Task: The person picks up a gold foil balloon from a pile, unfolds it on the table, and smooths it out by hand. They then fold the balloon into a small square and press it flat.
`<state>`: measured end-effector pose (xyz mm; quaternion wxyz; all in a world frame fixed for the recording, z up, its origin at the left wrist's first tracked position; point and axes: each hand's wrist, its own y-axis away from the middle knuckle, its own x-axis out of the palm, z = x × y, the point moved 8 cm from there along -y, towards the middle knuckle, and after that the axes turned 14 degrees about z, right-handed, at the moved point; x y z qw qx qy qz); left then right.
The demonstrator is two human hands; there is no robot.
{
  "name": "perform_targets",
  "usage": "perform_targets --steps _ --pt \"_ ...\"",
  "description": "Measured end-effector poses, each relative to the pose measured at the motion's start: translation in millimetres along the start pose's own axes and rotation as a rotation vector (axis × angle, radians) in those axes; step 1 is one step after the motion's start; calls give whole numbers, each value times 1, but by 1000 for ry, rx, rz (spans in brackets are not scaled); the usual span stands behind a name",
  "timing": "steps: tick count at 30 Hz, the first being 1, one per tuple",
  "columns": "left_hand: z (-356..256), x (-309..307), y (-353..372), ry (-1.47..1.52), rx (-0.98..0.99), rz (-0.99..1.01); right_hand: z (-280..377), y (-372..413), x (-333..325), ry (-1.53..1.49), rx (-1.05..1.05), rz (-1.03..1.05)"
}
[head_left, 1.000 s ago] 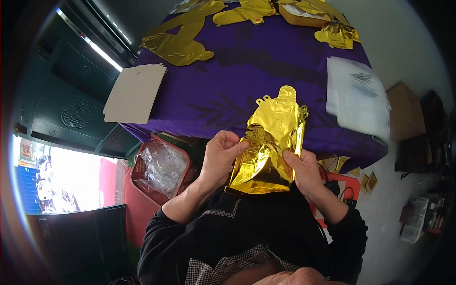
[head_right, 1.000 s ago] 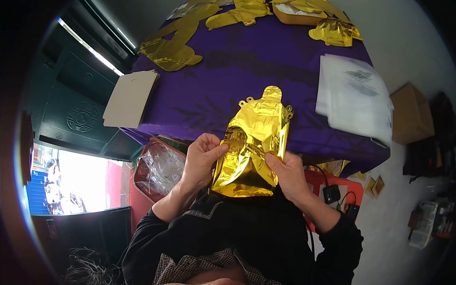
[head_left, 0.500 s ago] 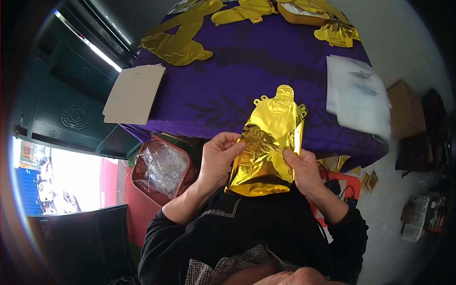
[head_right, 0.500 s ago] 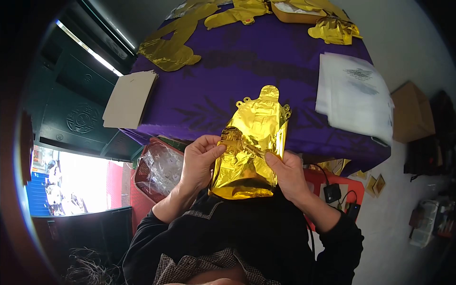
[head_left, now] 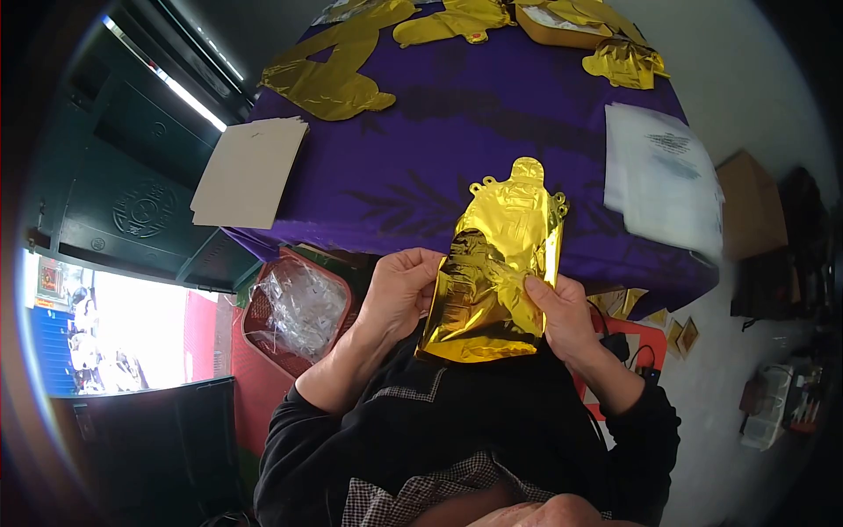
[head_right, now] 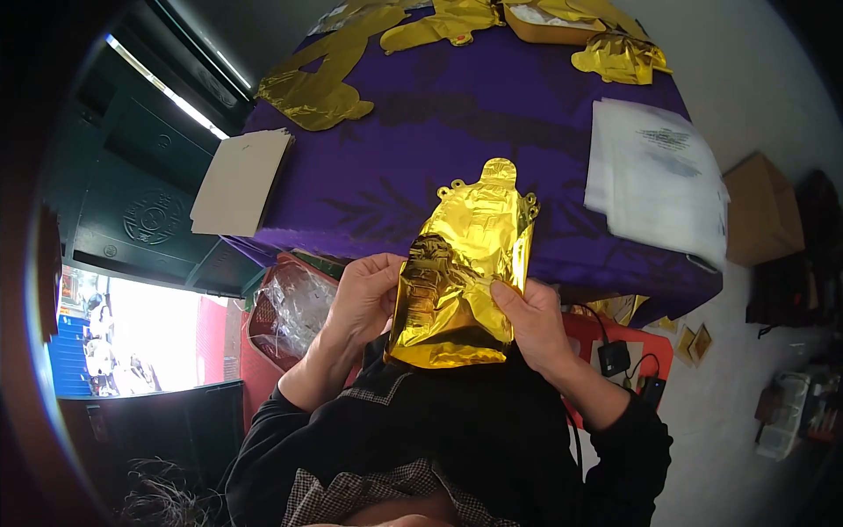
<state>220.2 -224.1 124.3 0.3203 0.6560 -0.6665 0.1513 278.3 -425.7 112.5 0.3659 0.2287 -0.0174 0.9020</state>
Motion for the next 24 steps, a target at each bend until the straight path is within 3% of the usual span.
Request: perform_targets --steps 8,24 --pt "0 -3 1 -138 26 -39 2 -1 3 24 22 -1" --pt "4 -5 -4 -66 15 -22 -3 -2 2 -47 11 -4"
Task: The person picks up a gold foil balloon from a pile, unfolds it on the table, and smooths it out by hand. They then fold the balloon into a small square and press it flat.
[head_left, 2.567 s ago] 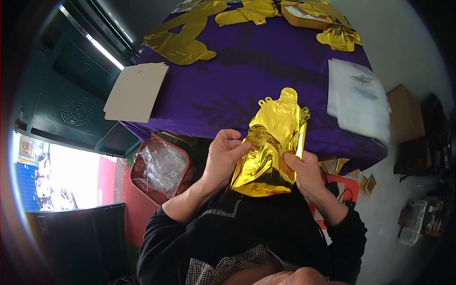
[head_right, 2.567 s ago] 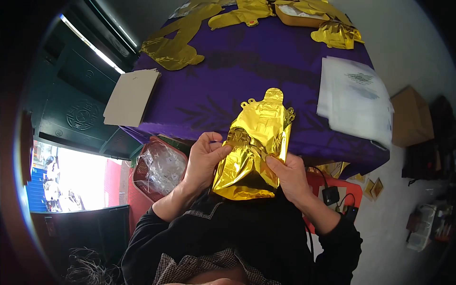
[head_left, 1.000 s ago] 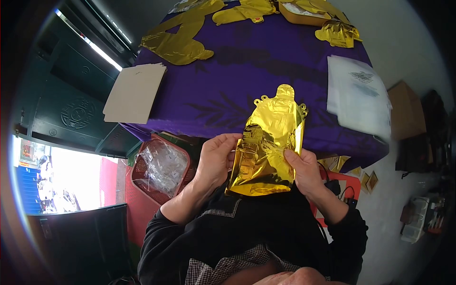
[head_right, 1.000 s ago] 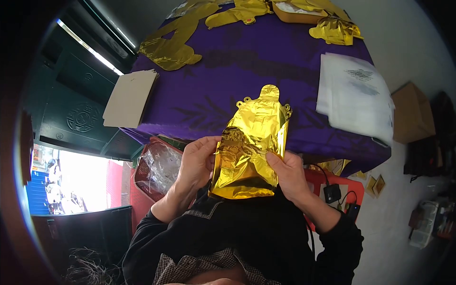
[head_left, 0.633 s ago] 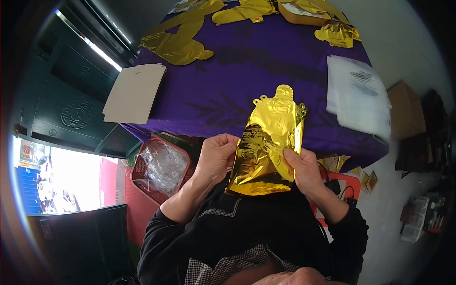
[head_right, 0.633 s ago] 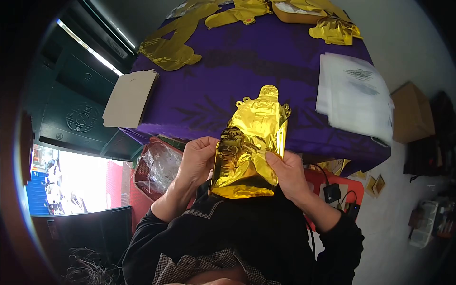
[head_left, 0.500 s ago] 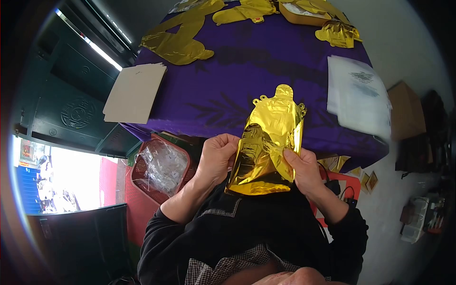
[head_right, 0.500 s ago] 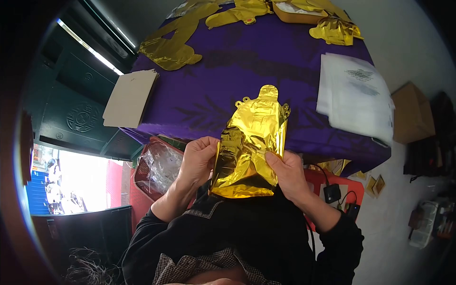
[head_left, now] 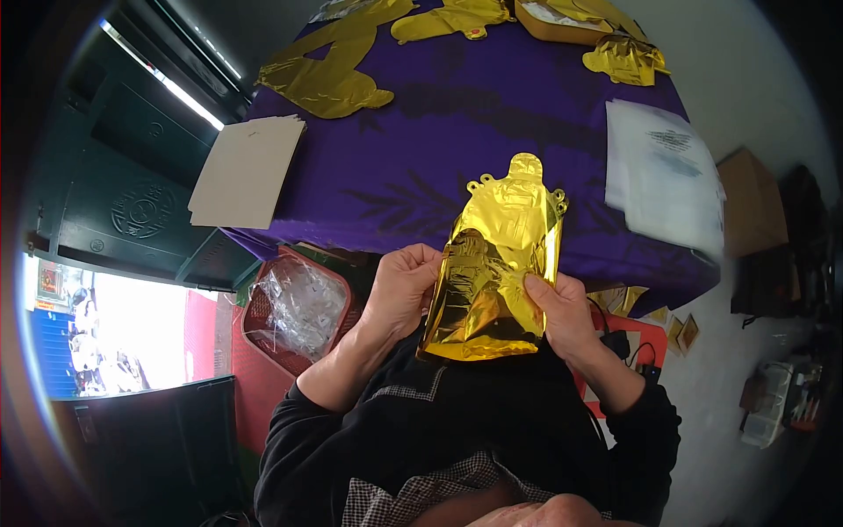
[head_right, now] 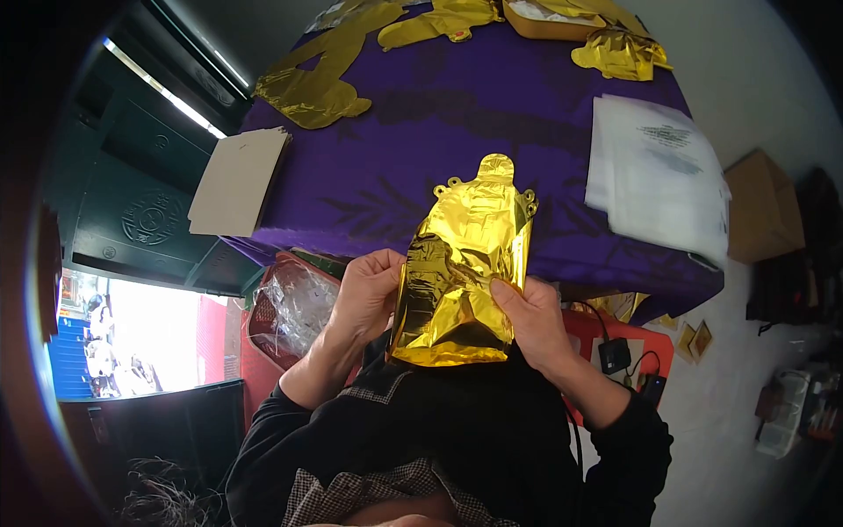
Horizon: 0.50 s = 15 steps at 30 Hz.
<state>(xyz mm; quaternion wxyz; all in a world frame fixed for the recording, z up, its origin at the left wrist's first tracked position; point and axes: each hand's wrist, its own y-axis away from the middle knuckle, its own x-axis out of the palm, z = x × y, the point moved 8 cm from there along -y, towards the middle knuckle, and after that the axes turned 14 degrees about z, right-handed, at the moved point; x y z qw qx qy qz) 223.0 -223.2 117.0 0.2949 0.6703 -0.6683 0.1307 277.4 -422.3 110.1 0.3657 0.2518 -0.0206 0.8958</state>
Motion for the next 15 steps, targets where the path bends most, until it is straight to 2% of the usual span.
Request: perform_targets --steps 9,11,12,14,15 --pt "-5 4 4 23 21 14 1 -1 0 0 1 -8" --pt "-7 15 6 227 -42 81 1 0 -2 9 5 -11" --pt "-7 15 5 226 -48 88 1 0 -2 36 11 6" --pt "-12 14 5 -30 -36 94 -1 0 -3 63 16 18" --pt "-7 8 2 -68 -33 83 -4 -1 -4 46 12 14"
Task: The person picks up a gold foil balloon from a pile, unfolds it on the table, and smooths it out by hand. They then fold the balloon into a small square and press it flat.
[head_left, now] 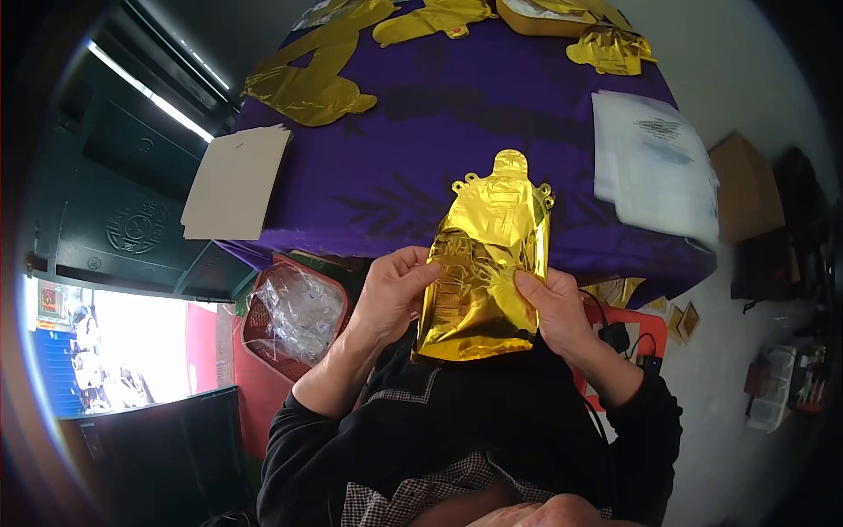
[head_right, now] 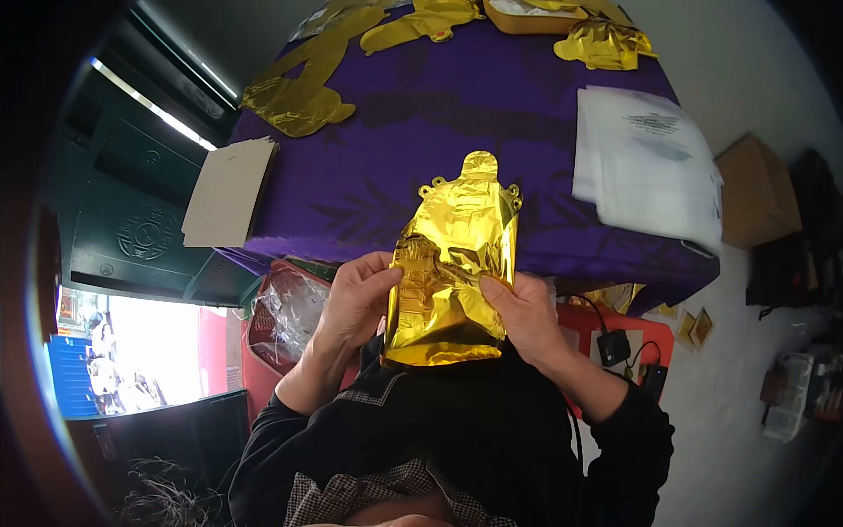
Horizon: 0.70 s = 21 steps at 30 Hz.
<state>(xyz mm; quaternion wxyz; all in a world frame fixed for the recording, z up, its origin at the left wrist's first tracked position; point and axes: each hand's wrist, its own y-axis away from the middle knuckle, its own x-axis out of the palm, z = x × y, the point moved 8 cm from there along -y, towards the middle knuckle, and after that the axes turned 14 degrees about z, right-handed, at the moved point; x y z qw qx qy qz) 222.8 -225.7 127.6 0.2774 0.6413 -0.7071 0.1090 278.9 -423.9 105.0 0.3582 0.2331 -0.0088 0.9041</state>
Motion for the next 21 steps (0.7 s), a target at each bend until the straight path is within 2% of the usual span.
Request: perform_targets --steps 5,7,10,15,21 --pt "9 -9 -4 44 -43 -14 7 -4 -2 -21 -1 41" --pt "10 -9 -5 75 -41 4 12 -5 3 -244 17 106" --pt "10 -9 -6 52 -55 13 9 -7 -3 -115 50 129" --pt "0 15 -11 171 -57 55 7 -9 -5 -133 30 148" --pt "6 7 -14 189 -1 86 -3 -9 -12 -183 25 115"
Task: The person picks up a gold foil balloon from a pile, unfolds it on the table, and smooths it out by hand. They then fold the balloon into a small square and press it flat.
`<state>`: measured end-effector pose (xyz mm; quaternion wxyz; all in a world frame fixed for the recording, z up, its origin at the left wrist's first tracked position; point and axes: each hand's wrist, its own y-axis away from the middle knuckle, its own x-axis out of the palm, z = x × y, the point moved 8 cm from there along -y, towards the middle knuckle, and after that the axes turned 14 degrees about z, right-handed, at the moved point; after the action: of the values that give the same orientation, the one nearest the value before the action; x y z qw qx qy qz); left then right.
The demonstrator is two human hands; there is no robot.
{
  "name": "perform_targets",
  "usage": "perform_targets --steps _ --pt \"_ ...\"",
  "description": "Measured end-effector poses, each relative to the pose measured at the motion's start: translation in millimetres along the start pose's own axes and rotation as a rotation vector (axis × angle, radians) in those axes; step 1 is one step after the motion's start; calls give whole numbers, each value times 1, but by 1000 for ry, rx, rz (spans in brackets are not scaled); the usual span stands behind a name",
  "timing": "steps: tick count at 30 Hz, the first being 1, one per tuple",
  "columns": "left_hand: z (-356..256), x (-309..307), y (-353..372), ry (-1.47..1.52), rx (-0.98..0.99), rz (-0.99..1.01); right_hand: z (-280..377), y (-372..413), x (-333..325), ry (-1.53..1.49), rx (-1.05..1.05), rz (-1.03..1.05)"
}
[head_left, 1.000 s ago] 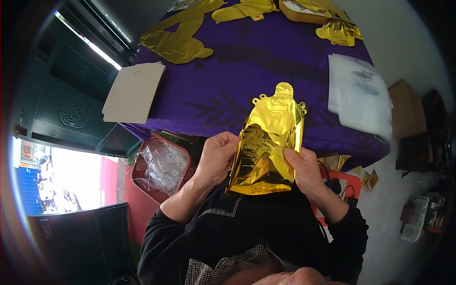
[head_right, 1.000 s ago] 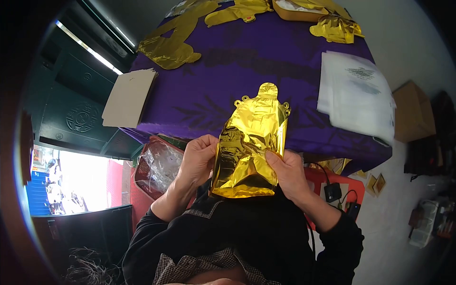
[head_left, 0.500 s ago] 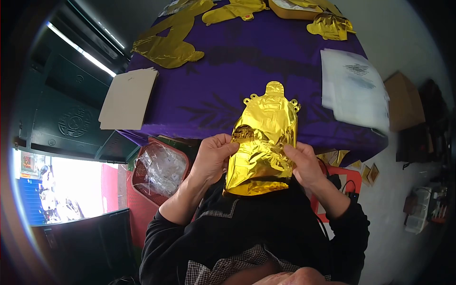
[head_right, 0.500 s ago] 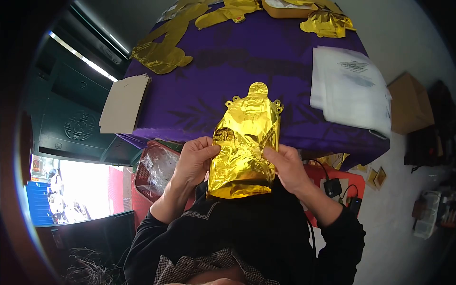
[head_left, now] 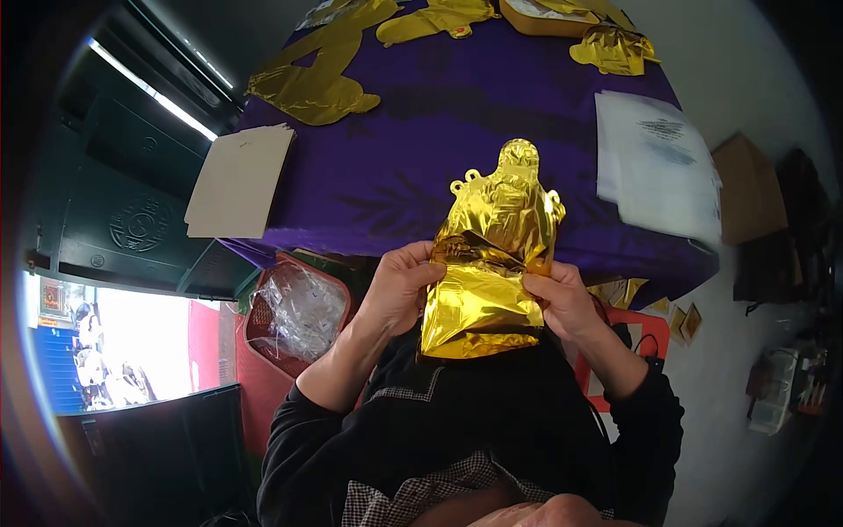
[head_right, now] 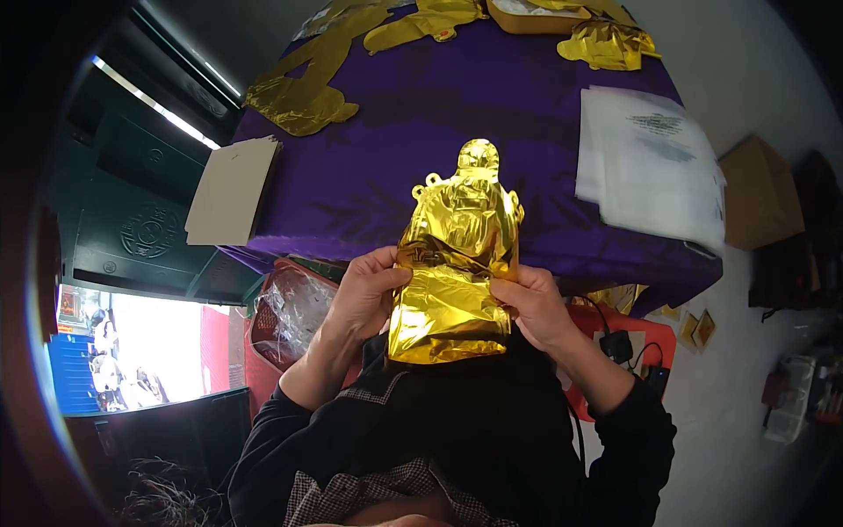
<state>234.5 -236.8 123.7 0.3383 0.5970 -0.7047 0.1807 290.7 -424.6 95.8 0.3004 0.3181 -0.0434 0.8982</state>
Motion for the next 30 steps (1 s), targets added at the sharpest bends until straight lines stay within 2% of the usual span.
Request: perform_targets --steps 5,11,13,14,16,18,20,21,25,28,30 --pt "2 -3 1 -4 6 -55 0 -1 2 -55 -26 -36" --pt "1 2 2 3 -3 -107 -2 -3 -9 32 -73 26" --pt "3 1 0 24 3 -128 6 -5 -1 -50 -140 191" --pt "4 -4 0 -5 29 -155 6 -5 1 -49 -140 193" --pt "3 -8 2 -33 53 -182 12 -2 0 1 -129 -9" --pt "-3 -2 3 -96 73 -66 17 -1 -4 31 -150 -17" --pt "3 -14 2 -90 87 -18 13 -2 -9 -15 -184 178" --pt "4 -14 2 -64 84 -4 8 -4 -10 -84 -174 159" --pt "-1 -8 5 -103 69 0 14 -5 -5 -47 -185 162" --pt "-10 6 7 61 64 37 19 -5 0 54 -191 185" --pt "-10 6 6 40 66 88 16 -4 1 110 -128 160"
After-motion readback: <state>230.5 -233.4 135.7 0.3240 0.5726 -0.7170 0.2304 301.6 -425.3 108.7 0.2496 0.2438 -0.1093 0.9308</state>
